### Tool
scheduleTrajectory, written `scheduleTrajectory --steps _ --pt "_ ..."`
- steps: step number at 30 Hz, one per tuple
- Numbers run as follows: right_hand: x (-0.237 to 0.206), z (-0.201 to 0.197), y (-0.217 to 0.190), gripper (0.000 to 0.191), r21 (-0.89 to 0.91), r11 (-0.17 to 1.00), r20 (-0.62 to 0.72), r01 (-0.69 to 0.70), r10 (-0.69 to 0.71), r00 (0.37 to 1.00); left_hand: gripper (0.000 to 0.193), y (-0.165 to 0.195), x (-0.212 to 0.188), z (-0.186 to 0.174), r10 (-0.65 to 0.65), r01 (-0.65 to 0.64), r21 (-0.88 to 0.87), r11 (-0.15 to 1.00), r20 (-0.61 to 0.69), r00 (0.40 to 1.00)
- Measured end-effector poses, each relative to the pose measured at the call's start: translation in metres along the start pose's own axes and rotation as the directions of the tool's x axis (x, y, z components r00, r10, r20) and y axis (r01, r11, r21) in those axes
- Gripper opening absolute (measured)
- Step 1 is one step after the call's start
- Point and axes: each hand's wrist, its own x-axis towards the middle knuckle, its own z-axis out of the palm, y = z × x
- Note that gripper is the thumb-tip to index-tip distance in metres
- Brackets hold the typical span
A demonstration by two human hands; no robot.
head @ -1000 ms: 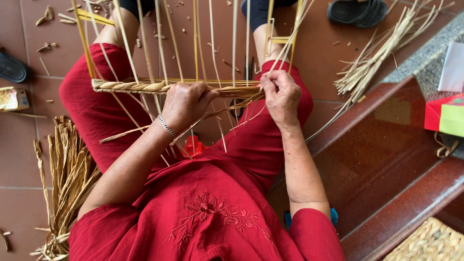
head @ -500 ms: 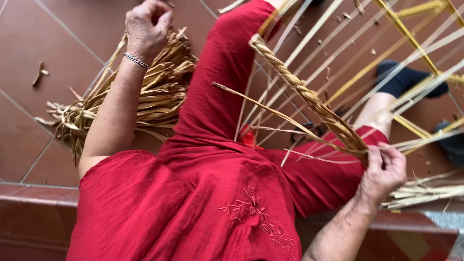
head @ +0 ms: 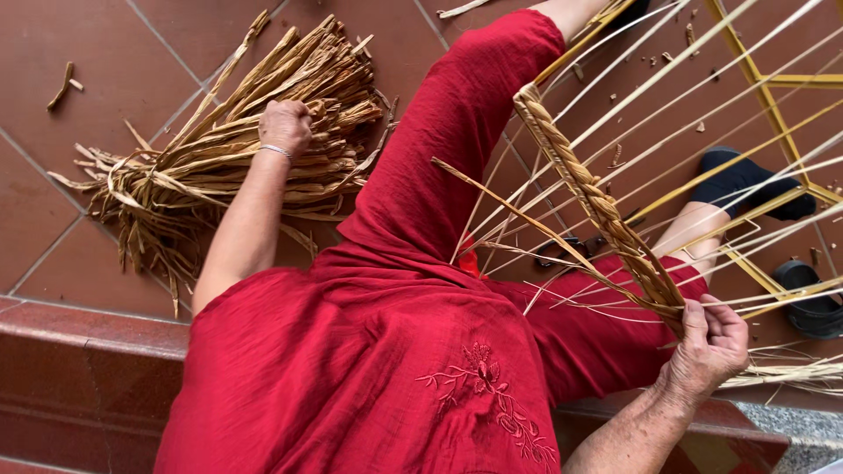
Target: The person sits cross-legged on a tiled floor and weaves dried palm leaves into a rectangular basket frame. They repeatedly pull strands through the frame, tighten the weave, and trim excess material with scissors.
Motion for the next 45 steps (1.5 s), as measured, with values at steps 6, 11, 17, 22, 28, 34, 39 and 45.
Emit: scheduleTrajectory --steps 6,11,17,22,28,34,39,45 --pt "-0.009 0.009 -0.009 0.019 0.016 0.996 0.008 0.092 -0.092 0.996 0.008 0.087 -0.008 -0.062 0.374 -0.074 -0.906 0.417 0.097 0.922" --pt "-0.027 0.015 -0.025 0.012 -0.328 0.895 -0.021 0.303 -0.328 0.945 0.013 0.239 -0.078 -0.12 0.774 -0.767 -0.565 0.303 -0.324 0.544" --pt "-0.052 0.013 -0.052 0.011 -0.412 0.892 -0.105 0.187 -0.251 0.962 0.011 0.38 -0.196 -0.098 0.948 -0.892 -0.451 0.026 -0.271 0.164" --pt "-0.062 0.012 -0.066 0.013 -0.424 0.858 0.02 0.289 -0.31 0.951 0.015 0.434 -0.245 -0.023 0.969 -0.914 -0.394 -0.094 -0.249 0.008" --pt "-0.065 0.009 -0.065 0.015 -0.395 0.849 0.054 0.352 -0.361 0.931 0.024 0.456 -0.253 0.037 0.977 -0.899 -0.39 -0.201 -0.146 -0.155" --pt "-0.064 0.006 -0.054 0.015 -0.33 0.862 0.025 0.386 -0.4 0.916 0.022 0.453 -0.256 0.041 0.979 -0.934 -0.304 -0.186 -0.137 -0.15" --pt "-0.055 0.012 -0.042 0.011 -0.371 0.902 -0.054 0.22 -0.257 0.965 0.021 0.452 -0.261 0.027 0.973 -0.949 -0.249 -0.193 -0.171 -0.153" --pt "-0.041 0.026 -0.04 0.031 -0.413 0.892 -0.152 0.185 -0.267 0.952 0.028 0.401 -0.257 -0.005 0.994 -0.983 -0.147 -0.11 -0.039 -0.106"
